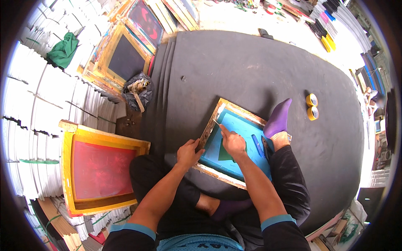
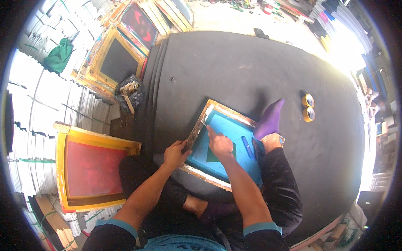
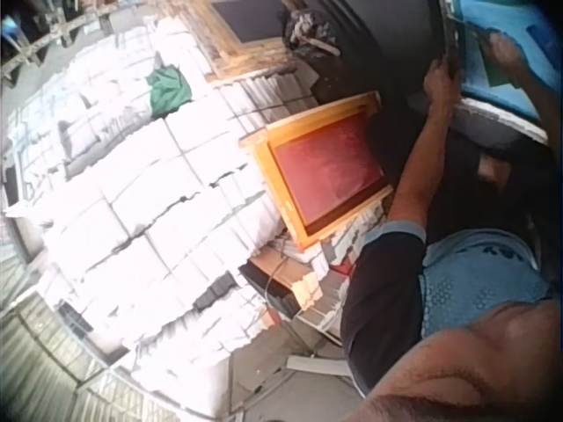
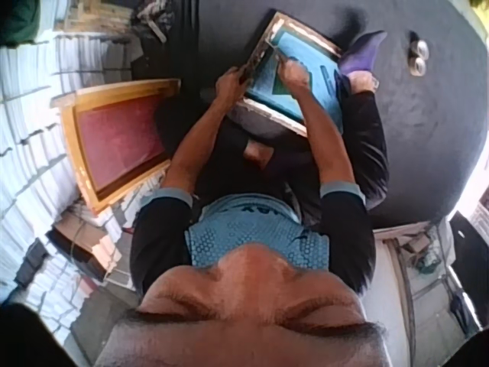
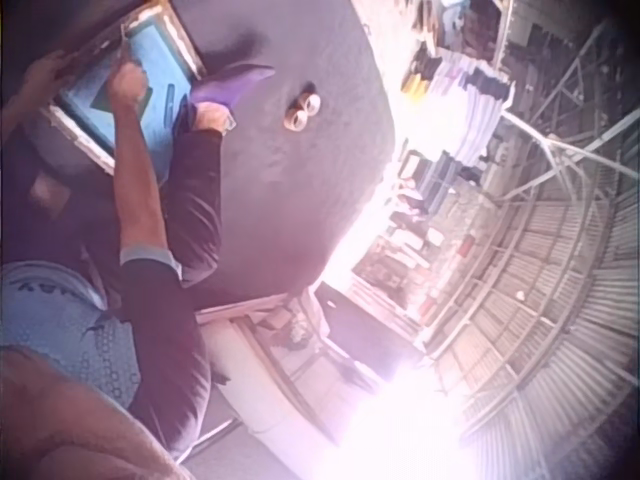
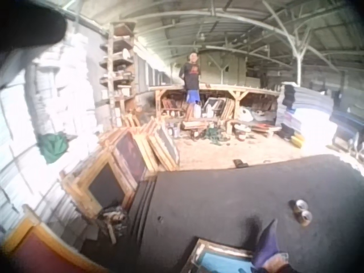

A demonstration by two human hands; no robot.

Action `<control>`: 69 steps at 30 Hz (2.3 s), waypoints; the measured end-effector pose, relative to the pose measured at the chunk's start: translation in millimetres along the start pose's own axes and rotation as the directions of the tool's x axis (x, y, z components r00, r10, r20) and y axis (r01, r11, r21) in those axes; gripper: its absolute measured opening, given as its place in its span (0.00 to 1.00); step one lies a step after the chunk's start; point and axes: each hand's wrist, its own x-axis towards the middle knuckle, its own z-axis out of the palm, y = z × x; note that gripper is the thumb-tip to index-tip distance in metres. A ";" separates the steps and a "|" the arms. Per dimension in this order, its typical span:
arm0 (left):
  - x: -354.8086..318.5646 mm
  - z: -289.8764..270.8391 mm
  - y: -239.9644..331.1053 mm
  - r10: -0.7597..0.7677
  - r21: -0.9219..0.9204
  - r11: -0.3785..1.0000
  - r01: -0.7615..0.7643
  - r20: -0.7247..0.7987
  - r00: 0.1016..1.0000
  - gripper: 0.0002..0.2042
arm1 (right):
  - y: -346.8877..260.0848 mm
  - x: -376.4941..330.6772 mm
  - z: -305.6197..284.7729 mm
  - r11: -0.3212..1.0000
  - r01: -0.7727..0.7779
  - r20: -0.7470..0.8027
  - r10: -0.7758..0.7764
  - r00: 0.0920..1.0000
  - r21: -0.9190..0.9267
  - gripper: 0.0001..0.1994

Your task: The person sits on the floor and uses a screwdriver to remove screws from a wooden screen printing frame. They then use a utility knife to scrape material from the frame edges and handle a green stencil piece. The person continues to scrape and adjust the frame while seated.

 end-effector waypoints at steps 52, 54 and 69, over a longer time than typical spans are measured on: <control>3.6 -1.1 -1.5 -0.033 -0.052 0.998 0.037 0.077 0.997 0.31 | -9.1 -22.1 -2.2 1.000 -0.001 -0.042 0.000 0.999 -0.022 0.17; 3.2 -2.1 -1.1 -0.028 -0.053 0.998 0.032 0.072 0.997 0.31 | -9.5 -22.4 -1.9 1.000 0.001 -0.047 -0.001 0.999 -0.011 0.17; 2.5 2.0 -4.5 0.012 -0.041 0.999 -0.010 0.037 0.999 0.29 | -17.7 -22.0 -8.9 0.992 -0.023 0.054 0.030 0.998 -0.122 0.19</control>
